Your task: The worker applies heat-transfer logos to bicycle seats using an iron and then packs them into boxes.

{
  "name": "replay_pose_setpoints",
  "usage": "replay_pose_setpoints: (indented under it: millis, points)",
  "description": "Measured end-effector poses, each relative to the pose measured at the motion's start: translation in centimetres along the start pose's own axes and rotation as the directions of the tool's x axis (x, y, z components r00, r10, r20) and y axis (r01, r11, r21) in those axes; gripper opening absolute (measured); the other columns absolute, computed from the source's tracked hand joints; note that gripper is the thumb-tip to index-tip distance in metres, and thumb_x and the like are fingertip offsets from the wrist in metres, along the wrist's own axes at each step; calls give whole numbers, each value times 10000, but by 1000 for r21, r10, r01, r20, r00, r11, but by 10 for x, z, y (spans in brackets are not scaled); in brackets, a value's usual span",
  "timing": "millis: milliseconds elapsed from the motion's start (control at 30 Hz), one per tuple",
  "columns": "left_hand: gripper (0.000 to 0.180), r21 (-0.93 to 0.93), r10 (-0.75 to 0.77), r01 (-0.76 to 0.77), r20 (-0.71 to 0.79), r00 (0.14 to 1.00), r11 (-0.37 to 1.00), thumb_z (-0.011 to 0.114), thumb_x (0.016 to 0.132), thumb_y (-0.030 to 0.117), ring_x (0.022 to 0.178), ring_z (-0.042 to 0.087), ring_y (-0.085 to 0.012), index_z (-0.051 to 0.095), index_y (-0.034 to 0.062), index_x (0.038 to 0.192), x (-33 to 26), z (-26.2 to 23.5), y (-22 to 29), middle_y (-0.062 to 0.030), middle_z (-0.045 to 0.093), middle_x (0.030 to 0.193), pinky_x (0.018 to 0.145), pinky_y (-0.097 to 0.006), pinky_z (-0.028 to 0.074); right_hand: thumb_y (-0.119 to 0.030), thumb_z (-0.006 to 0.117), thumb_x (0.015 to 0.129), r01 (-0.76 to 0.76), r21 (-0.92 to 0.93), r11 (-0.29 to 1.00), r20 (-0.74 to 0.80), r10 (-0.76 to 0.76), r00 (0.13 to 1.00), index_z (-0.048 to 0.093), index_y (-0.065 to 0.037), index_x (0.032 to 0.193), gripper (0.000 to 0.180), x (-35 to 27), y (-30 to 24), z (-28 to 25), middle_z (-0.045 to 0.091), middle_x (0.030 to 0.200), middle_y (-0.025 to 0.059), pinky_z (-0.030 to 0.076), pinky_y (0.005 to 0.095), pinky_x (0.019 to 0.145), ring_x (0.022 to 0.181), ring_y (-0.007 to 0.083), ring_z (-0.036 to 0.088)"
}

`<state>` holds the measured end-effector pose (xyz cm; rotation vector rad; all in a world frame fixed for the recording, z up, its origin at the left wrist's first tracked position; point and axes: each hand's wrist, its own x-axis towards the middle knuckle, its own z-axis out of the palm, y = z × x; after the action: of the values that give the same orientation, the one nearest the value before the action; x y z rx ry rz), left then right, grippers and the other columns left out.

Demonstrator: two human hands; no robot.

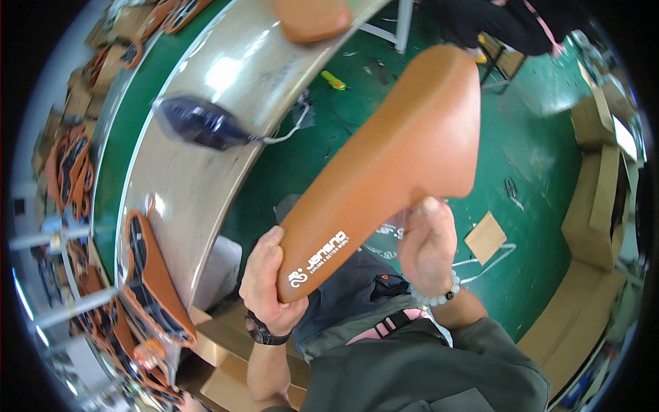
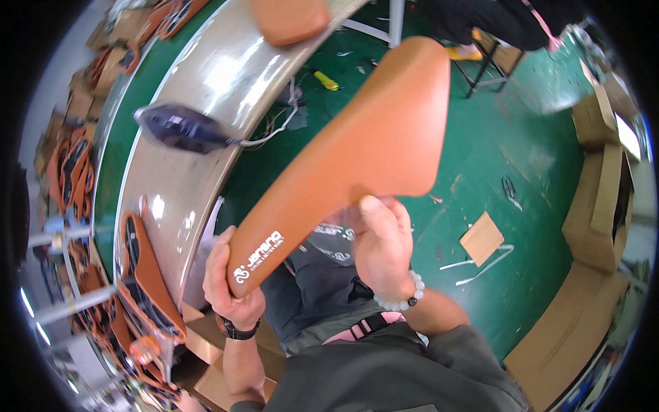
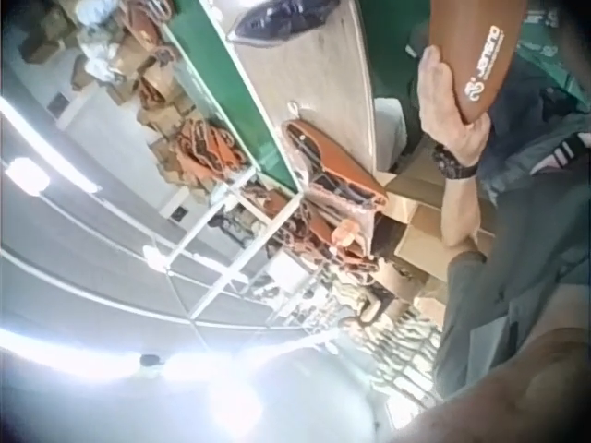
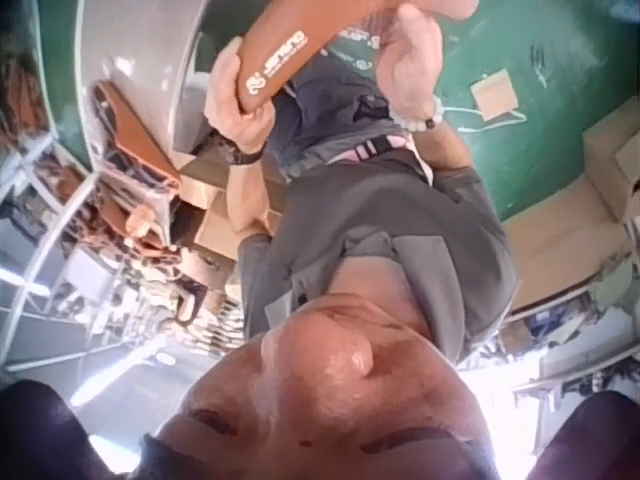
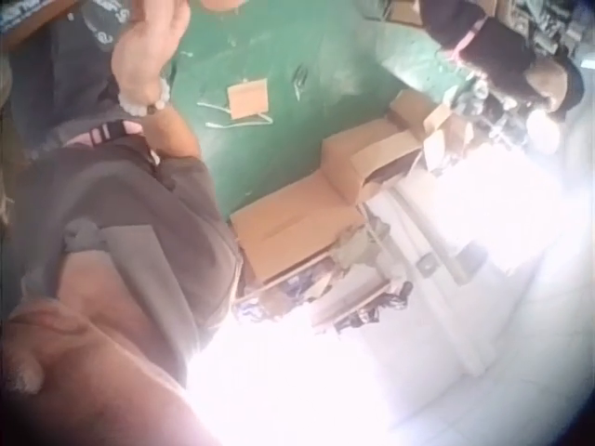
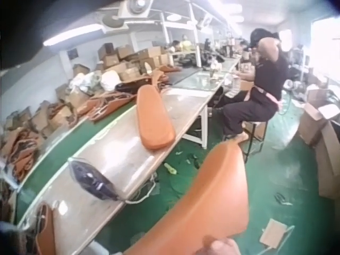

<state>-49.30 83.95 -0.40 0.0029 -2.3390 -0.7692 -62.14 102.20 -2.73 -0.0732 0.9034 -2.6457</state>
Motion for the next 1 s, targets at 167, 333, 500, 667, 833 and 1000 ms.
replay_pose_setpoints:
  millis: [167, 333, 500, 667, 833, 1000]
  points:
    - [554, 35, -206, 206, 20, 978, 978, 694, 645, -37, 1089, 655, -444, 580, -23, 1186, -90, -56, 27, -264, 651, 1179, 933, -481, 540, -345, 580, 1001, -323, -231, 918, -189, 283, 940, 606, -42, 1162, 344, -77, 21, 21, 669, 1090, 62, 518, 389, 821, 953, 183, 646]
    - [427, 162, -443, 484, -233, 866, 860, 701, 788, 13, 1086, 662, -422, 562, 3, 1192, -211, -96, 88, -264, 654, 1185, 930, -473, 535, -220, 574, 1016, -585, -189, 789, 47, 602, 797, 641, 18, 1102, 262, -152, 55, 37, 701, 1012, 108, 559, 354, 778, 876, 198, 678]
    - [447, 239, -460, 631, -504, 731, 738, 679, 851, 56, 1065, 669, -394, 526, 14, 1269, -291, -90, 149, -261, 654, 1192, 954, -482, 516, -189, 565, 1027, -737, -348, 580, 154, 811, 565, 658, 20, 1080, 235, -197, 79, 37, 713, 974, 83, 532, 311, 791, 858, 155, 668]
    - [591, 282, -510, 736, -571, 644, 615, 769, 731, 1, 1009, 681, -389, 530, -12, 1272, -289, -102, 174, -257, 662, 1134, 884, -436, 549, -207, 567, 1020, -812, -360, 459, 203, 888, 412, 660, 4, 1048, 232, -190, 98, 67, 707, 971, 88, 515, 326, 824, 877, 164, 658]
    - [637, -350, -698, 719, -667, 259, 601, 830, 733, 111, 1086, 646, -291, 548, -51, 1281, -260, -103, 176, -201, 641, 1202, 973, -391, 498, -236, 582, 1013, -838, -400, 372, 35, 919, 392, 623, -27, 1131, 243, -174, 105, 81, 678, 1090, 82, 497, 349, 899, 1015, 188, 635]
    - [705, -369, -649, 617, -691, 318, 695, 805, 802, 453, 1162, 608, -279, 577, -24, 1268, -259, -119, 121, -187, 637, 1237, 1007, -413, 468, -239, 593, 1010, -797, -338, 501, 48, 855, 517, 624, -30, 1083, 223, -182, 116, 80, 673, 1016, 69, 505, 329, 838, 906, 165, 637]
